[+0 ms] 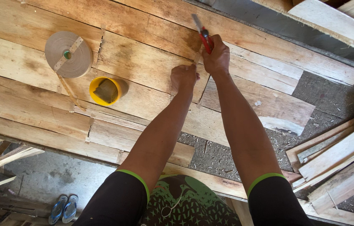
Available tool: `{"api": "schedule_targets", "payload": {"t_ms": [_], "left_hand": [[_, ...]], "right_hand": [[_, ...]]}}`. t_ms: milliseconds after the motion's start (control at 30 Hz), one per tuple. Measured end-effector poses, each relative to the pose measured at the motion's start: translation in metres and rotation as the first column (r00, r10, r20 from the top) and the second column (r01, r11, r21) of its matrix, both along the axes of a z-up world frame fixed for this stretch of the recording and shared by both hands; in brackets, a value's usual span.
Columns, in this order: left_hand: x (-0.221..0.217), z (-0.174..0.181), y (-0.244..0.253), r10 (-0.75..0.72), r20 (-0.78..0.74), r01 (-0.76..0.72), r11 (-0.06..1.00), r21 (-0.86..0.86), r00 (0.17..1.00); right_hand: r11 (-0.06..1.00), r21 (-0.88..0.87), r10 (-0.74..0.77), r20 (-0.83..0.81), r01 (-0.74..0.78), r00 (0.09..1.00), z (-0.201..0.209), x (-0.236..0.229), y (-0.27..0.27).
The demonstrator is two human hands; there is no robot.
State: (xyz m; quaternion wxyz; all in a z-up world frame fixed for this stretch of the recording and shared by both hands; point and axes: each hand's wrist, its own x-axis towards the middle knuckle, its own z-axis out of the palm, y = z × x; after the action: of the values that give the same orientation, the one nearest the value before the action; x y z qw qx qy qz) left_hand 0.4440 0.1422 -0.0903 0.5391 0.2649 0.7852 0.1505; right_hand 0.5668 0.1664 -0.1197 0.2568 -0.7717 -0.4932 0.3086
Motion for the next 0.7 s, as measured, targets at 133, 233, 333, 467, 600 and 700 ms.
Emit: {"api": "schedule_targets", "payload": {"t_ms": [133, 233, 333, 467, 600, 700], "left_hand": [[0.0006, -0.0011, 0.0011, 0.067, 0.056, -0.067, 0.998, -0.002, 0.996], [0.0002, -0.0021, 0.0006, 0.034, 0.03, -0.034, 0.999, -0.003, 0.999], [0.0001, -0.0023, -0.0017, 0.072, 0.051, -0.074, 0.997, 0.035, 0.996], [-0.0003, 0.0018, -0.0005, 0.058, 0.046, -0.06, 0.998, 0.035, 0.997], [-0.0013, 0.0061, -0.0008, 0.006, 0.003, -0.006, 1.0, 0.018, 1.0], [-0.0016, 0.0069, -0.002, 0.04, 0.039, -0.041, 0.998, 0.041, 0.998]], "right_hand": [[0.998, -0.042, -0.045, -0.029, 0.044, 0.999, 0.0007, -0.0007, 0.0001], [0.999, 0.042, 0.021, 0.025, -0.022, 0.999, 0.0006, -0.0033, 0.0001], [0.999, 0.038, 0.028, 0.151, -0.034, 0.988, -0.0012, -0.0065, -0.0003], [0.996, 0.07, 0.044, 0.118, -0.052, 0.992, -0.0005, -0.0061, -0.0035], [0.995, 0.059, 0.07, 0.082, -0.074, 0.994, 0.0011, -0.0036, -0.0074], [0.994, 0.07, 0.078, 0.087, -0.084, 0.993, 0.0011, -0.0048, -0.0077]]}}
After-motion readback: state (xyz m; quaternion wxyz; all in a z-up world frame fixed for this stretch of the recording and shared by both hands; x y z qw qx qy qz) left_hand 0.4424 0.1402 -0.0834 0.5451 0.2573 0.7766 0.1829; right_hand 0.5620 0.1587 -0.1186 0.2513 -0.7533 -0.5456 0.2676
